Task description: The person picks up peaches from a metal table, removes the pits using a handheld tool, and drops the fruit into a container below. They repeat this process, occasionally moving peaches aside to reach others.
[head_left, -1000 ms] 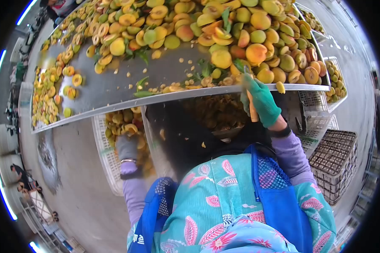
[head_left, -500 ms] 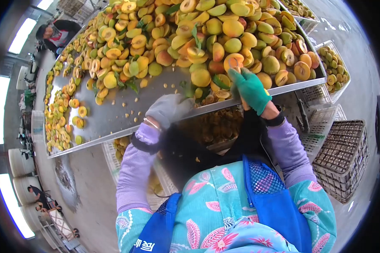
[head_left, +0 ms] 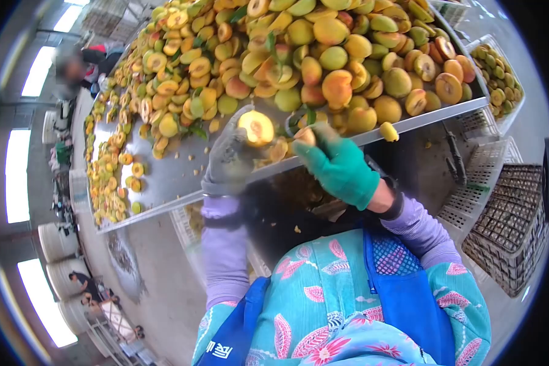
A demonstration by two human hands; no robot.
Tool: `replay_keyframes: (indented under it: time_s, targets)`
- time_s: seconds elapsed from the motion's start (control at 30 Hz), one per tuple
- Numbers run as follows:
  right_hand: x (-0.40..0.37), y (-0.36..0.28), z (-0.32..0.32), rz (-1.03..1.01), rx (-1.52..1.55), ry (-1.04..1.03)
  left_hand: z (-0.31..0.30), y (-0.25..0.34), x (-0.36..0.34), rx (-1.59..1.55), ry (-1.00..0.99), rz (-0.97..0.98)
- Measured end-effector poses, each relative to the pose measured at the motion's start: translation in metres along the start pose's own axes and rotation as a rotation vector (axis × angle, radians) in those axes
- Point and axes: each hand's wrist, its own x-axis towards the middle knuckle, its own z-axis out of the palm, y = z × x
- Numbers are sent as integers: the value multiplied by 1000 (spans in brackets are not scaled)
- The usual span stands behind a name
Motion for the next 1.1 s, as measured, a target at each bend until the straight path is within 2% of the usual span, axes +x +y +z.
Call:
replay_keyframes:
  time_s: [0.03, 0.07, 0.1, 0.13, 0.23, 0.33, 0.4, 0.47, 0.53, 0.63, 0.67, 0.77, 0.8, 0.9, 1.03, 1.1]
  targets:
    - [-3, -4, 9, -91, -75, -56, 0, -5, -9, -107, 3, 39]
    - [-3, -18, 13, 164, -99, -179, 14, -1, -16, -84, 31, 111]
    - [-4, -14, 20, 116, -106, -193, 26, -1, -21, -62, 50, 184]
    - [-3, -6, 28, 69, -114, -200, 31, -13, -17, 463, 137, 530]
    - [-1, 4, 34, 2, -183, -195, 29, -11, -27, 295, 150, 358]
    - [-2, 0, 37, -12, -306, -179, 40, -2, -35, -137, 185, 166]
    - [-3, 15, 46, -100, -302, -156, 39, -8, -38, -169, 179, 194]
    - [-4, 14, 50, -57, -190, -155, 39, -16, -39, -207, 185, 221]
    - [-5, 7, 54, 120, 27, -163, 43, -26, -38, -250, 191, 245]
    - [-10, 7, 61, 112, 91, -95, 54, -29, -36, 233, 314, 479]
    - [-14, 4, 61, 100, 66, -80, 60, -22, -37, 506, 378, 581]
    - [-20, -11, 54, 95, -38, -77, 59, -20, -35, 706, 378, 737]
    - [-19, -13, 50, 114, -92, -102, 62, -19, -37, 710, 402, 670]
    - [-19, -17, 40, 143, -182, -146, 64, -15, -38, 944, 392, 724]
    - [-22, -19, 33, 148, -236, -174, 63, -26, -37, 294, 409, 363]
    - [-24, 0, 34, -69, -365, -231, 67, -20, -39, 71, 409, 287]
